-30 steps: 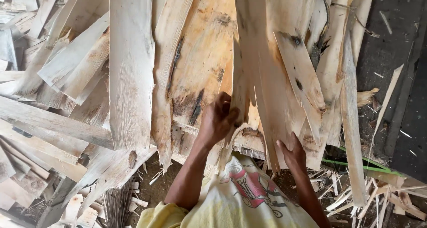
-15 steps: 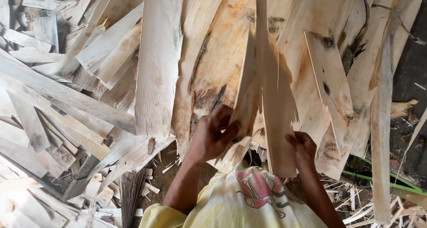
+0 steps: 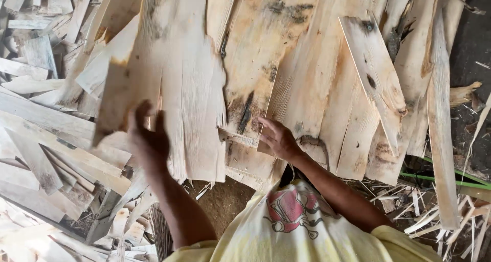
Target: Feeding and processing thin wood strips through a woodworking machine.
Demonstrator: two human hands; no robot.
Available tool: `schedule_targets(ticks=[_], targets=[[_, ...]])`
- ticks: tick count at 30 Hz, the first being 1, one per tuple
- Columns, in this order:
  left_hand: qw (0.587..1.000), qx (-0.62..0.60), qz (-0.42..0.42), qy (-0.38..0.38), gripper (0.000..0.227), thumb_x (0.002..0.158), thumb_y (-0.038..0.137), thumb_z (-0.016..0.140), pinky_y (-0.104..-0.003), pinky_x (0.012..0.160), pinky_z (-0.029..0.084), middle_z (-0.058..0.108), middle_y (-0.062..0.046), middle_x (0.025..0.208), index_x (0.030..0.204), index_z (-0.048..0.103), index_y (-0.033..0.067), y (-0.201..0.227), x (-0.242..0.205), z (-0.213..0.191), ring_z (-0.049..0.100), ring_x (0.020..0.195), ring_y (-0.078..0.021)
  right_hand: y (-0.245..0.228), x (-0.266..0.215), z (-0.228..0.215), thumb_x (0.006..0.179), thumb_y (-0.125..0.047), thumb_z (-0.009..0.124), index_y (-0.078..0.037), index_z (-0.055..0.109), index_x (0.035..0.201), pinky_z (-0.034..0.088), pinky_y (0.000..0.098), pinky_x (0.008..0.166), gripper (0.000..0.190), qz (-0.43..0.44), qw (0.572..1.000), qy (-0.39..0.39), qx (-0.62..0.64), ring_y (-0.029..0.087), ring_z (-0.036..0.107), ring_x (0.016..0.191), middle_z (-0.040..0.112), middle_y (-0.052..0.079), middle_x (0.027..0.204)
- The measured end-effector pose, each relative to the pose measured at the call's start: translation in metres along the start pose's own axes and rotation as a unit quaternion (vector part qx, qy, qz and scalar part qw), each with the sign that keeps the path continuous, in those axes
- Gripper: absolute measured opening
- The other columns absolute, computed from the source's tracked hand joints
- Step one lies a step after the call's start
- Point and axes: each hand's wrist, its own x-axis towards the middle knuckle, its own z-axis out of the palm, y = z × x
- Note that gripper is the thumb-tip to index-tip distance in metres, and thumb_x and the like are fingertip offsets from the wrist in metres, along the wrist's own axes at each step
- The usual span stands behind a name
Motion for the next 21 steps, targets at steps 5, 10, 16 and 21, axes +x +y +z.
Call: schedule_targets(ticks=[5,10,16,21], targets=[[0.95,-0.152,-0.019,-0.27,0.063,0.095,0.019,0.069,-0.047,0.111,0.047,0.05,-0.022,0.151,0.149,0.044,0.0011,0.042,-0.104,0.163,0.051,0.137,-0.0357,0.022,-0.087,-0.051,0.087,-0.022,0.078,-0.009,0.044,0.154,0.038,0.0511,0.118,0.076,0.043,0.959,0.181,-0.213,0.039,0.047,0.142,0.05,0.021,0.153],[0.944,-0.09,0.076,-0.308,0.087,0.086,0.025,0.08,-0.049,0.107,0.044,0.045,-0.03,0.15,0.151,0.032,-0.0064,0.043,-0.144,0.25,0.046,0.135,-0.0435,0.051,-0.153,-0.074,0.083,-0.029,0.082,-0.009,0.041,0.156,0.029,0.0555,0.12,0.086,0.131,0.917,0.216,-0.31,0.044,0.036,0.145,0.038,0.025,0.159],[0.896,-0.156,-0.081,-0.407,0.067,0.087,0.03,0.077,-0.04,0.075,0.057,0.077,-0.017,0.095,0.144,0.051,0.0056,0.036,-0.115,0.281,0.073,0.084,-0.0271,0.056,-0.183,-0.072,0.064,-0.043,0.086,-0.008,0.035,0.153,0.023,0.0622,0.119,0.108,0.211,0.9,0.157,-0.347,0.05,0.028,0.145,0.028,0.031,0.158],[0.857,-0.23,-0.066,-0.456,0.024,0.089,0.022,0.076,-0.038,0.058,0.047,0.063,-0.008,0.068,0.082,0.069,0.0009,0.023,-0.111,0.32,0.052,0.061,-0.0158,0.073,-0.19,-0.056,0.075,-0.018,0.07,0.002,0.027,0.158,0.019,0.0644,0.12,0.095,0.186,0.88,0.179,-0.399,0.057,0.023,0.148,0.023,0.036,0.162]])
